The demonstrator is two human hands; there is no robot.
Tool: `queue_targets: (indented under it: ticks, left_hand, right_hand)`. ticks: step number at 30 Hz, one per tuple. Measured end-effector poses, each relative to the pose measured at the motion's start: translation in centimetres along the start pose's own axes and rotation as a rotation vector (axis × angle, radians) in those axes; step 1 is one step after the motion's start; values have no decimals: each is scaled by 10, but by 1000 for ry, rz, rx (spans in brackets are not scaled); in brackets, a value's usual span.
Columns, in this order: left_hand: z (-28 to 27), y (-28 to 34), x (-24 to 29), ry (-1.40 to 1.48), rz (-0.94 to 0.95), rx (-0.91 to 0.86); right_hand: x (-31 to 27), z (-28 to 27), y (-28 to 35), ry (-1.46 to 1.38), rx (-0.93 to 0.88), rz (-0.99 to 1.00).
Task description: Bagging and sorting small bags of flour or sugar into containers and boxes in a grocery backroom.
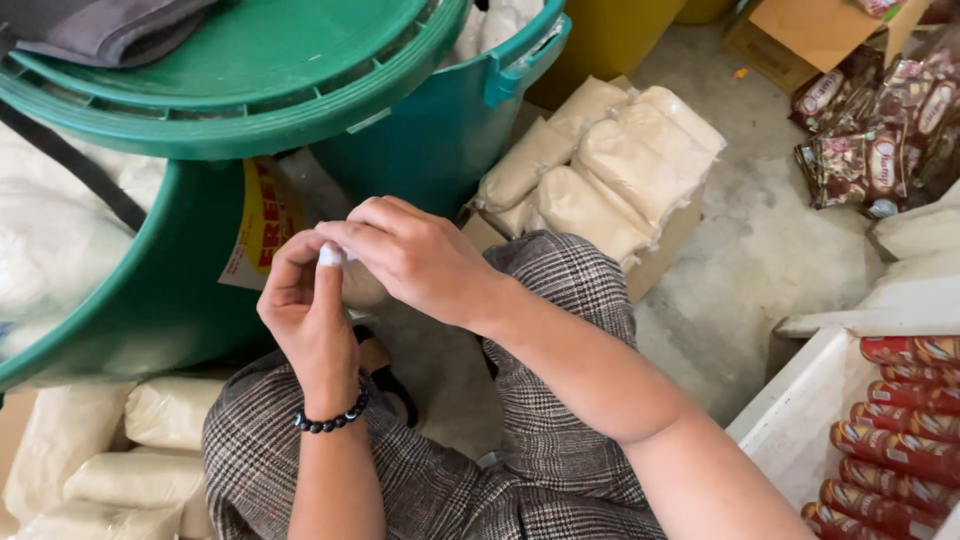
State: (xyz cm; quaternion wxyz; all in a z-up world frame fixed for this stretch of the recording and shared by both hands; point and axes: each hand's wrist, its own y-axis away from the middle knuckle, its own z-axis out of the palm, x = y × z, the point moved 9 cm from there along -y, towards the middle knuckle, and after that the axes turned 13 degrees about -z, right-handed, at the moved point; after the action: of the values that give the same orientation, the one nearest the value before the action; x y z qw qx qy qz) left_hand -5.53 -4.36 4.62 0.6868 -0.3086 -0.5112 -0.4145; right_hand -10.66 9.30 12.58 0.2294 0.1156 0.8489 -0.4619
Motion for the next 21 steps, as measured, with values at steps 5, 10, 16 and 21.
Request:
queue_targets:
  ticks: [5,10,16,21]
  left_hand:
    - [2,1,9,-154,105,42]
    - [6,5,18,-230,141,74]
    - [3,7,21,-186,191,41]
    - [-4,3,11,-93,62,62]
  right_hand:
    - [12,4,6,188,-7,62]
    - [30,9,8,-40,7,253]
    - [43,34,22,-568,128,515]
    - [32,33,18,-471,188,430]
